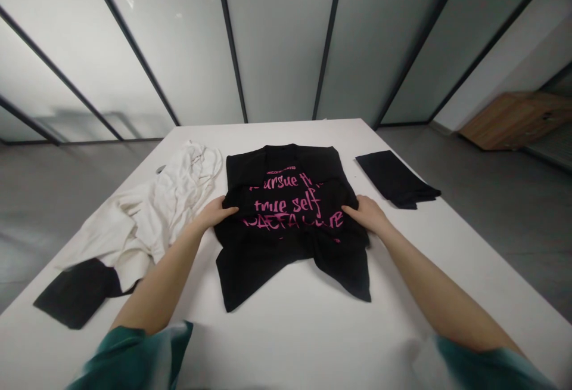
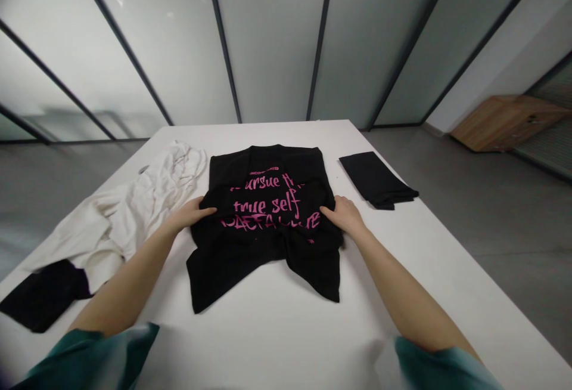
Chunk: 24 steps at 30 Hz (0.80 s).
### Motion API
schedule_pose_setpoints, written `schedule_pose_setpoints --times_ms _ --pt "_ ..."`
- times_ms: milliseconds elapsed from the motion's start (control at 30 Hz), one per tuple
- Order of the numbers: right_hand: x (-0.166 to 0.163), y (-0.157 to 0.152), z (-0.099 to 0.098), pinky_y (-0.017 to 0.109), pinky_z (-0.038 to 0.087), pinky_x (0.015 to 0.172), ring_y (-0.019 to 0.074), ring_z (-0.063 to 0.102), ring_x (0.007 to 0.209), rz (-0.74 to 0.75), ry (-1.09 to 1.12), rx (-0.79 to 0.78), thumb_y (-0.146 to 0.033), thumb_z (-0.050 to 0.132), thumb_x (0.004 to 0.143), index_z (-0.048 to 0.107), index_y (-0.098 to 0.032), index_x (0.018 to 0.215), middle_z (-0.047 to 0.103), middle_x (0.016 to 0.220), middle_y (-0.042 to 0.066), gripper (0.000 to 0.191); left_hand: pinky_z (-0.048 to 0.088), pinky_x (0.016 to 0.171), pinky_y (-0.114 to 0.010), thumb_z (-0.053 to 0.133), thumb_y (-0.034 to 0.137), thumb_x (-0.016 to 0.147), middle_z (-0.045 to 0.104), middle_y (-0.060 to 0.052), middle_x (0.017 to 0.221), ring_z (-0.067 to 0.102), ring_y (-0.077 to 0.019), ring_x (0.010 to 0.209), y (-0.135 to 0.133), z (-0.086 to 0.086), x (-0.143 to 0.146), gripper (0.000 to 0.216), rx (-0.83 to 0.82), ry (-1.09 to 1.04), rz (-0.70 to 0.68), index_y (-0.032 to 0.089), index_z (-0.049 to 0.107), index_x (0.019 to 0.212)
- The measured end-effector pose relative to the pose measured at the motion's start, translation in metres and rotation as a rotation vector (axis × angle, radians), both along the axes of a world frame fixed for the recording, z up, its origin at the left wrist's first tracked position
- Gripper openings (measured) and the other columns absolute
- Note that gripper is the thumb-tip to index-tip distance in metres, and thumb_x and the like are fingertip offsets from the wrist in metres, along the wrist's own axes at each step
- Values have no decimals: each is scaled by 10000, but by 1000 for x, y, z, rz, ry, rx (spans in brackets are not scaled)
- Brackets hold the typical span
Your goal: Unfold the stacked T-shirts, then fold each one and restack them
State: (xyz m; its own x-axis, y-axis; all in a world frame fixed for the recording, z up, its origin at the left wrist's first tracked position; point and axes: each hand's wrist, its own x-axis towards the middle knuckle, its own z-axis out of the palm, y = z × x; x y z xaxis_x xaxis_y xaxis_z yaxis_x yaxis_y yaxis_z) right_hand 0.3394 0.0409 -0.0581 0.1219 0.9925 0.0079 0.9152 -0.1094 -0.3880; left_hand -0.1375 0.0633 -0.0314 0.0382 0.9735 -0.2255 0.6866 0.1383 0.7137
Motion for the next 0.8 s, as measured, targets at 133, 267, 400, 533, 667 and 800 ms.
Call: schedule_pose_setpoints --times_ms 133,267,400,533,667,800 --pt "0 -5 -1 342 524 752 282 669 914 3 231 81 -382 635 749 573 -202 1051 707 952 92 356 512 973 -410 748 431 630 676 -91 1216 629 -285 1139 -16 1 5 705 119 -322 -74 187 532 1254" --pt "14 3 -1 339 549 777 255 677 915 3 485 48 -244 559 721 560 -210 1036 708 979 71 317 502 997 -392 678 318 683 655 -75 1279 621 -256 1162 -10 5 -3 666 66 -346 -71 212 503 1317" --pt "26 8 0 411 519 855 301 656 972 -131 293 96 -279 561 757 600 -183 1064 699 998 112 324 473 1008 -410 632 242 725 683 -96 1183 620 -285 1145 5 6 -14 530 125 101 128 193 551 1247" --pt "23 -5 0 473 448 955 361 576 1121 -134 60 316 -393 583 788 562 -120 1239 618 1191 207 527 438 1020 -430 615 351 781 625 -165 1234 562 -322 1204 -3 3 -15 520 349 386 193 154 526 1254" --pt "10 -28 6 449 461 864 324 601 949 10 -34 385 -448 489 875 648 -183 978 654 973 155 326 464 929 -395 492 428 859 661 -116 981 613 -290 1017 -28 2 -7 283 432 516 103 204 614 981" --pt "-9 -39 11 385 479 807 263 609 840 334 -81 152 -539 462 910 665 -225 824 656 857 88 383 460 912 -385 465 548 876 664 -106 931 618 -286 966 -44 -2 8 378 356 544 -170 227 665 868"
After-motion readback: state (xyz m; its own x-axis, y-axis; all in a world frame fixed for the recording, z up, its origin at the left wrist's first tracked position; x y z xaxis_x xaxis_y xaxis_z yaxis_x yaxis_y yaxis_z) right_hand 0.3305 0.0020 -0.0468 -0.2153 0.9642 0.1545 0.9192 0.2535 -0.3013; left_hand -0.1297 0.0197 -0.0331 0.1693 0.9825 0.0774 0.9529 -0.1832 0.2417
